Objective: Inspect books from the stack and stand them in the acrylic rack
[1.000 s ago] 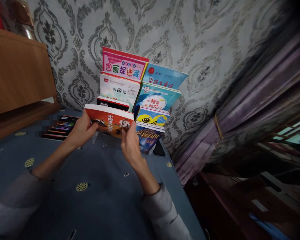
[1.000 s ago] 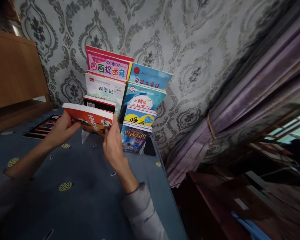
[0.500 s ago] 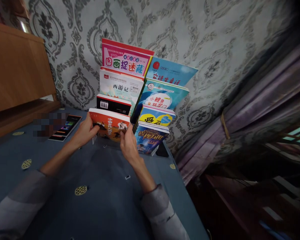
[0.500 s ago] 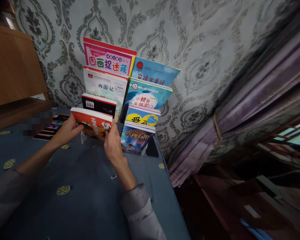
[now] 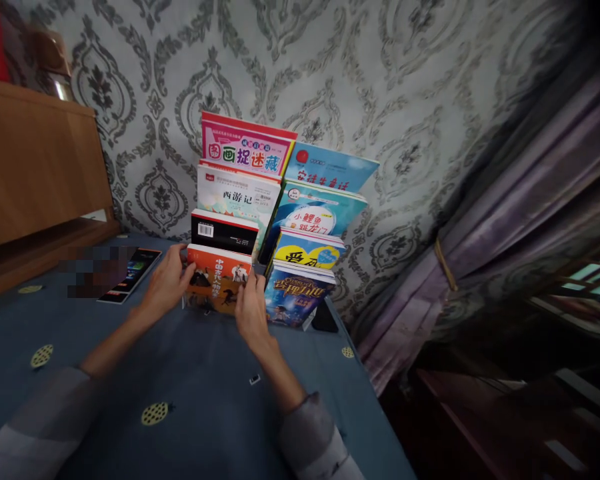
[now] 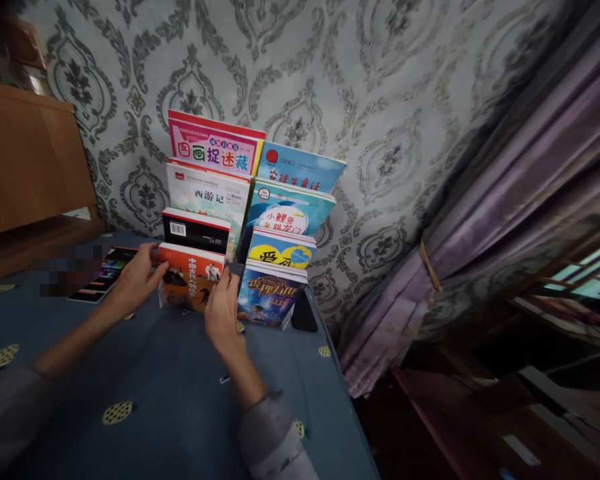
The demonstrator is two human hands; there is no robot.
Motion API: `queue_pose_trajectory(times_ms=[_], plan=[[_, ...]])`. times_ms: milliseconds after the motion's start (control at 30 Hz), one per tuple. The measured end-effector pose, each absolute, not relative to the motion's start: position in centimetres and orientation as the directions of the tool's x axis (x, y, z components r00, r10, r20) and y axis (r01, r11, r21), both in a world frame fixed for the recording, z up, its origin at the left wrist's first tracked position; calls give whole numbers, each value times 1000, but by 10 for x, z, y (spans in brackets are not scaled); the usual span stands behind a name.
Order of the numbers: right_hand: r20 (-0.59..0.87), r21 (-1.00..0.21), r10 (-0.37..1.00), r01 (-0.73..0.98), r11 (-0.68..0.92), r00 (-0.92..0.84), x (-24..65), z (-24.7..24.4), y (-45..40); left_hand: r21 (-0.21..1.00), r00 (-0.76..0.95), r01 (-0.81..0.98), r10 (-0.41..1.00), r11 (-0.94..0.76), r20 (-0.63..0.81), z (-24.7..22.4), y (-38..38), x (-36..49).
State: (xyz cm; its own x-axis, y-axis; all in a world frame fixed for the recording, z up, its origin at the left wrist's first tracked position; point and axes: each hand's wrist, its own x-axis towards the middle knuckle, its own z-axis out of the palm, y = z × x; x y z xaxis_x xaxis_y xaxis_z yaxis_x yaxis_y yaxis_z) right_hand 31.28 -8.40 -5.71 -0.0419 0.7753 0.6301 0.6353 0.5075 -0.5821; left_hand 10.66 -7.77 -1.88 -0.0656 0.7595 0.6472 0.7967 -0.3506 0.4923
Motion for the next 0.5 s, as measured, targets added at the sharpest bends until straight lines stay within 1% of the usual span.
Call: queue_pose_trajectory(times_ms=[133, 200, 500], plan=[[649, -597, 761, 616, 513, -5, 310, -66, -81, 463, -25, 817, 781, -344, 624, -24, -69, 104], [639, -603, 769, 609, 516, -18, 310, -70, -78, 438, -21, 836, 779, -330, 627, -26, -65, 105], [614, -614, 786, 579, 536, -77, 320, -73, -69, 406, -31, 871, 792, -278, 609, -27, -63, 104]])
